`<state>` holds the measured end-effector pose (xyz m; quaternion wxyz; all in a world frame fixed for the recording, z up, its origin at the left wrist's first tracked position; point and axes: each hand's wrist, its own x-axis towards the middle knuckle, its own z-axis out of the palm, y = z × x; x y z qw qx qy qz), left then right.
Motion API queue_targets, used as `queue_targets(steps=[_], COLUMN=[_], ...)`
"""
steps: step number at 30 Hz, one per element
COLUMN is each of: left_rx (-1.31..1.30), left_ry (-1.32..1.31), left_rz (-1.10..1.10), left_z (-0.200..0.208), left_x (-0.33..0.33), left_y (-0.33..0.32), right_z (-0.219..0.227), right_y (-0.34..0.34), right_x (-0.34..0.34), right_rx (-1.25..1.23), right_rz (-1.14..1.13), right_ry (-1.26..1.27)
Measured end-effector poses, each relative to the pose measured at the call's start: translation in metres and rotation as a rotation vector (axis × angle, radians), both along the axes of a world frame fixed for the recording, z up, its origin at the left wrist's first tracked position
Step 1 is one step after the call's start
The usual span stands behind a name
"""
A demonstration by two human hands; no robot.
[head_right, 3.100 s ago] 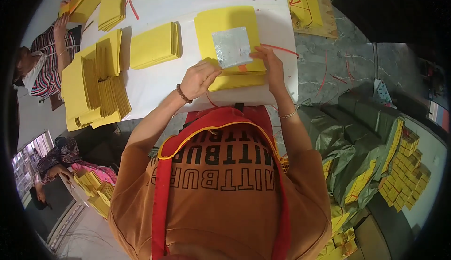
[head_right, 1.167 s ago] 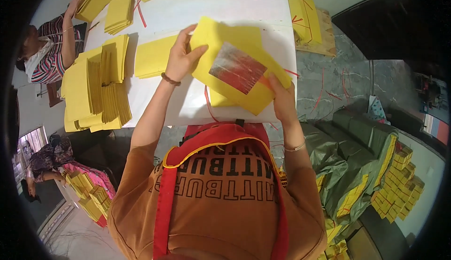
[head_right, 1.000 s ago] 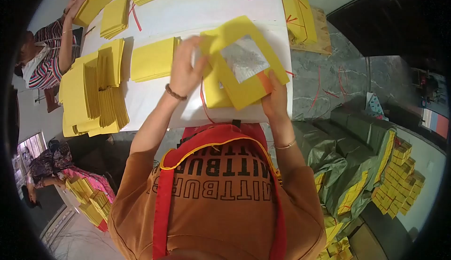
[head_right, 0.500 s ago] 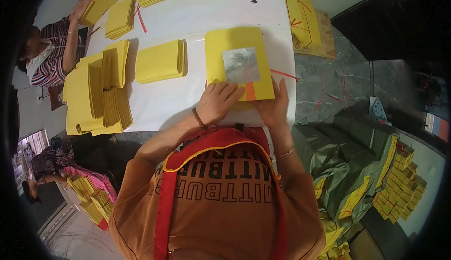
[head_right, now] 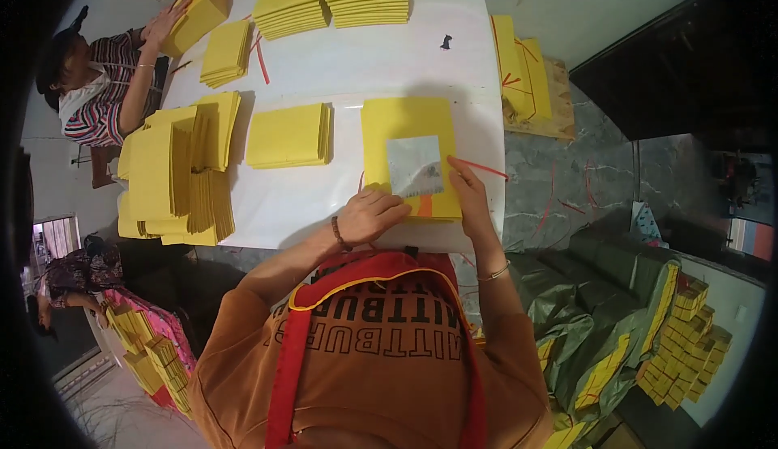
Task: Folding and stacking yellow paper packets on a workspace.
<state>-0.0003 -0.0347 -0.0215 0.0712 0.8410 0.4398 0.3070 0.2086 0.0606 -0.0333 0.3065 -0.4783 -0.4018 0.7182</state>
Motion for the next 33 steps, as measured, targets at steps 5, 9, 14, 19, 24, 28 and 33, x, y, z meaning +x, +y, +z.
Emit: queue_targets(steps=[5,9,14,19,24,28,33], left_rx=[-0.052,-0.097,-0.155,-0.192,-0.194,-0.005,-0.094], left_ry=[0.006,-0.086,-0.150,-0.111,-0.061,0.046,0.056], left_rz=[-0.015,0.008,0.079,0.071,0.072,0.151,0.216], left_z=[-0.003,0.009,0.008,0.005,-0.003,-0.009,-0.007], left_x=[-0.002,0.002,0.001,0.001,0.001,0.000,0.008], left_y=[0.000,-0.002,-0.009,-0.005,-0.006,-0.008,-0.016], right_z=[0.009,0.006,0.005,0.006,0.005,0.004,0.014], right_y=[-0.002,-0.002,0.000,0.001,-0.003,-0.005,-0.007], right_x=[-0.001,0.000,0.001,-0.002,-0.004,-0.003,-0.008], right_rx=[-0.031,-0.038,-0.044,-0.050,0.015,0.012,0.004], right_rz=[0.008,-0.018,-0.005,-0.023,0.006,0.004,-0.021], right_ry=[0.076,0.030,0.033,0.046,0.001,-0.030,0.017])
